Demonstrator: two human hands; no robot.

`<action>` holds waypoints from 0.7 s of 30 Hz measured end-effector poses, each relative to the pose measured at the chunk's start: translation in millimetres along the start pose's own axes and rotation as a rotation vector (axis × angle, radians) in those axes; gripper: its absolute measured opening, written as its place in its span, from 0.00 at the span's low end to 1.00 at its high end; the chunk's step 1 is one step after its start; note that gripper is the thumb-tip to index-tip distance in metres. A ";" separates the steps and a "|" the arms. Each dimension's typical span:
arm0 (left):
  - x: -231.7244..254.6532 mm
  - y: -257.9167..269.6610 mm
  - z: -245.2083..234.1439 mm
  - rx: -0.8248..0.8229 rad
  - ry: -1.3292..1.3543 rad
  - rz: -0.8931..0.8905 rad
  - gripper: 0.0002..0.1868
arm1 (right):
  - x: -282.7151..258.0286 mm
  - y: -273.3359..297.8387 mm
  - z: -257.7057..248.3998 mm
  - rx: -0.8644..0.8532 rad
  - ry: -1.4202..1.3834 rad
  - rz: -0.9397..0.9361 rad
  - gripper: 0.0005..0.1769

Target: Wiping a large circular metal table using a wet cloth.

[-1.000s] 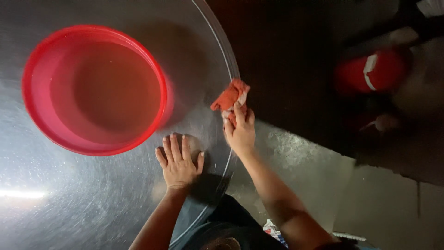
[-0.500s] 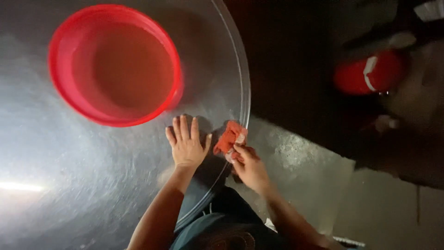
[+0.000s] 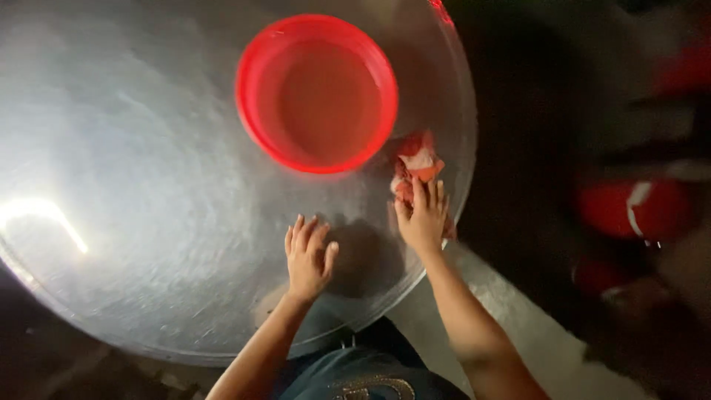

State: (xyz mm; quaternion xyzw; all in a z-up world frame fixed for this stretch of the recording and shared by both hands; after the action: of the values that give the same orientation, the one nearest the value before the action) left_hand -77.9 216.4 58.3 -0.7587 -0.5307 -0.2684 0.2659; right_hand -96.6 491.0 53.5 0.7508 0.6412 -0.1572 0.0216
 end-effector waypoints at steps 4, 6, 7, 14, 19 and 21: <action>-6.5 23.5 -14.5 0.061 -0.075 0.005 0.24 | -77.0 32.2 20.2 -0.096 -0.120 -0.127 0.37; -3.0 24.6 -13.4 0.093 -0.070 0.103 0.30 | -114.0 54.1 21.5 -0.356 -0.376 -0.155 0.32; -6.0 23.2 -15.1 0.111 -0.073 0.092 0.30 | -122.6 55.6 25.8 -0.359 -0.375 -0.177 0.32; -27.4 14.0 -54.4 -0.096 -0.297 -0.010 0.39 | -145.4 43.3 43.3 -0.389 -0.851 -0.082 0.20; -91.5 -25.0 -100.2 -0.030 -0.472 -0.152 0.37 | -160.6 45.0 46.6 -0.197 -0.432 -0.512 0.21; -133.5 -40.3 -124.9 0.087 -0.510 -0.269 0.39 | -162.5 45.8 46.7 -0.134 -0.295 -0.511 0.20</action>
State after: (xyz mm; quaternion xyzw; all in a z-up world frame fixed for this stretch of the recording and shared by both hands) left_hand -170.8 53.9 60.3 -0.7124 -0.6872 -0.0787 0.1181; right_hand -82.8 316.6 44.2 0.5310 0.8082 -0.2225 0.1237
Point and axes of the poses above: each hand's wrist, its own y-axis away from the middle knuckle, its own z-axis out of the palm, x = y × z, the point moved 2 cm from there along -y, towards the middle knuckle, and after that the axes turned 6 degrees about -x, right-handed, at the moved point
